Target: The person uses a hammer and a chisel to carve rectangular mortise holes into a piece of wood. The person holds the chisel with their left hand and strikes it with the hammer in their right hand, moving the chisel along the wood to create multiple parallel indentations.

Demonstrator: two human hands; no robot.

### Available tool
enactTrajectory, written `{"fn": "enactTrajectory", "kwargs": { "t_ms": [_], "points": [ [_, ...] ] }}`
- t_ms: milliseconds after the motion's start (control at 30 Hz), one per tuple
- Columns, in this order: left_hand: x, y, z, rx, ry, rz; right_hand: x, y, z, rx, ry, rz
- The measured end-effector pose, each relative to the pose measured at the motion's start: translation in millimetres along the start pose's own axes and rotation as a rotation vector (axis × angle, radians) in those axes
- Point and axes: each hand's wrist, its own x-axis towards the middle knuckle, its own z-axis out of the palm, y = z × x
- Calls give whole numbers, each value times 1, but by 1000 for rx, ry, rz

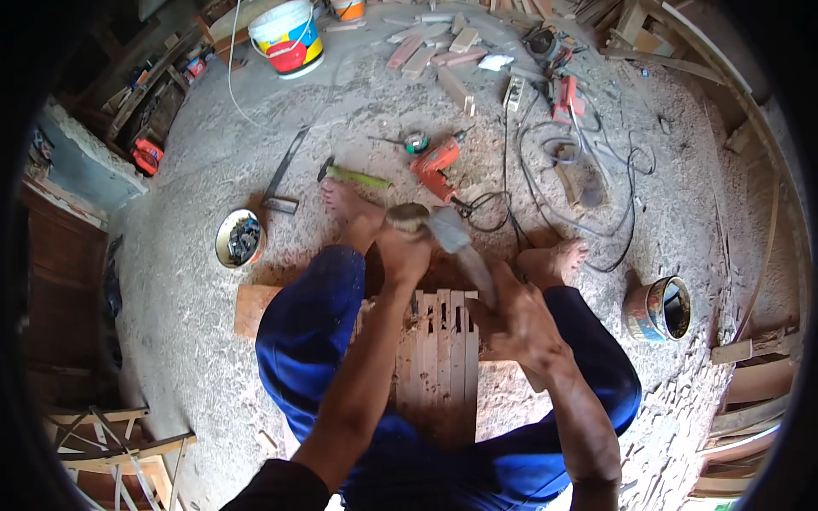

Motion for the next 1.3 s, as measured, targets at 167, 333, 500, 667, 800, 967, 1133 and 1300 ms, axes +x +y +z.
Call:
{"fn": "enactTrajectory", "kwargs": {
  "t_ms": [167, 333, 500, 667, 800, 967, 1133, 1300],
  "points": [
    [45, -70, -3, 89, -345, -436, -47, 3, 7, 47, -46, 245],
    [45, -104, 13, -87, -409, -753, -49, 27, 16, 72, -178, 379],
    [25, -99, 23, 115, -215, -512, -74, 36, 24, -62, -226, 178],
    [61, -106, 3, -140, -407, -829, -92, 62, 41, -56, -203, -66],
    [39, -81, 30, -21, -288, -662, -104, 90, 56, -428, -308, -329],
    [38, -82, 28, -49, -247, -611, -132, 100, 69, -470, -541, -526],
    [39, -173, -11, 115, -564, -1117, -140, 115, 95, -479, -551, -729],
    [102, -9, 8, -377, -444, -845, -144, 124, 101, -438, -534, -648]
  ]
}}
